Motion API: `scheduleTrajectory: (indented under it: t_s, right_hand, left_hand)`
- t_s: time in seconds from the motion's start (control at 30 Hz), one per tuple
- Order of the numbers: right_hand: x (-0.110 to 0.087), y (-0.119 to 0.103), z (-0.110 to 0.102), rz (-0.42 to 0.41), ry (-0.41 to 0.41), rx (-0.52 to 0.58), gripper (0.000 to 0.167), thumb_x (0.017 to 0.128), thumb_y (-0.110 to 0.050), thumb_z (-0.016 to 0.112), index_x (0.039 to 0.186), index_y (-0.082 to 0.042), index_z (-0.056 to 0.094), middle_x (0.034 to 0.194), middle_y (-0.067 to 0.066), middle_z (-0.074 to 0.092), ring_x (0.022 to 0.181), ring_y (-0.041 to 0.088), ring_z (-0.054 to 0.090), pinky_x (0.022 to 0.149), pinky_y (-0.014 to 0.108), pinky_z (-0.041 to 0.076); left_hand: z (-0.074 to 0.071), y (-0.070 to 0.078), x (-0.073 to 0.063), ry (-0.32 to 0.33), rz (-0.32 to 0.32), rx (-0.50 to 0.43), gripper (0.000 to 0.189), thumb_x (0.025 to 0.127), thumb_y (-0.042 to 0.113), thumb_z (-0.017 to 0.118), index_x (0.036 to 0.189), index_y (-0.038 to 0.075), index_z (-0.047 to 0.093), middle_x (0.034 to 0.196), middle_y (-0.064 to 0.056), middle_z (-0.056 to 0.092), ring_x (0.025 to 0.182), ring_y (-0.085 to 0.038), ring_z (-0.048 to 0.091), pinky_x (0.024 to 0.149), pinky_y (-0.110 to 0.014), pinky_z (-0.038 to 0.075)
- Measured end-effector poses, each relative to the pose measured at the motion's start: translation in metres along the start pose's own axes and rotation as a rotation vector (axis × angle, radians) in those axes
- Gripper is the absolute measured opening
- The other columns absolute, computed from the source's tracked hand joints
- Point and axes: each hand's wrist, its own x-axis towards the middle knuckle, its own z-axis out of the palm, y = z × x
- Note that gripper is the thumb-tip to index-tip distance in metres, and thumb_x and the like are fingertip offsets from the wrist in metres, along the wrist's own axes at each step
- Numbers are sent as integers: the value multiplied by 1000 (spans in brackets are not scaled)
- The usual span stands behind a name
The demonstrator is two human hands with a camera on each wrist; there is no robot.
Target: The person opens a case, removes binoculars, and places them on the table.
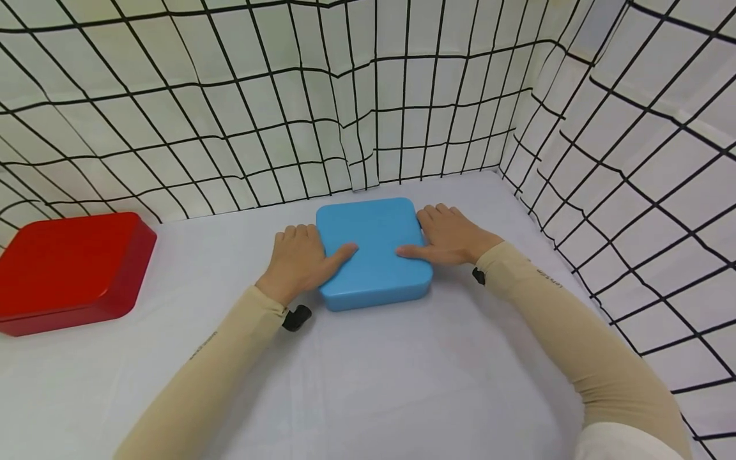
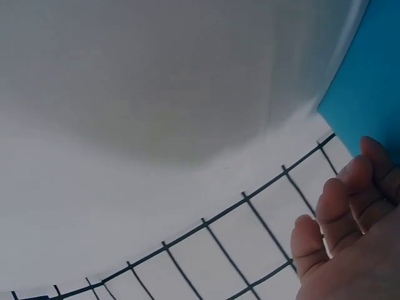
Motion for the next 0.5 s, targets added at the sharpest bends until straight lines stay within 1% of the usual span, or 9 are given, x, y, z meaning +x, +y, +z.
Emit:
scheduleTrajectory:
  t_s: [0.17, 0.33, 0.5]
  right_hand:
    - [2, 7, -3, 0, -4, -1, 91, 94, -75, 51, 140, 3, 48, 121, 16, 60, 110, 30, 53, 99, 53, 44]
    - [2, 12, -5, 4, -5, -9, 89, 95, -73, 51, 139, 4, 48, 120, 16, 60, 109, 30, 53, 98, 54, 44]
    - [0, 19, -3, 16, -8, 22, 86, 96, -72, 51, 137, 3, 49, 116, 15, 60, 107, 30, 53, 97, 53, 44]
  left_hand:
    - [0, 5, 4, 14, 0, 8, 95, 93, 83, 35, 116, -6, 58, 96, -16, 56, 99, -32, 50, 91, -44, 39]
    - [2, 9, 10, 23, 4, 9, 94, 93, 83, 35, 118, -6, 57, 98, -16, 57, 99, -32, 51, 91, -43, 39]
    - [7, 14, 15, 15, -4, 7, 95, 92, 84, 34, 118, -5, 56, 99, -15, 57, 99, -31, 51, 91, -42, 39]
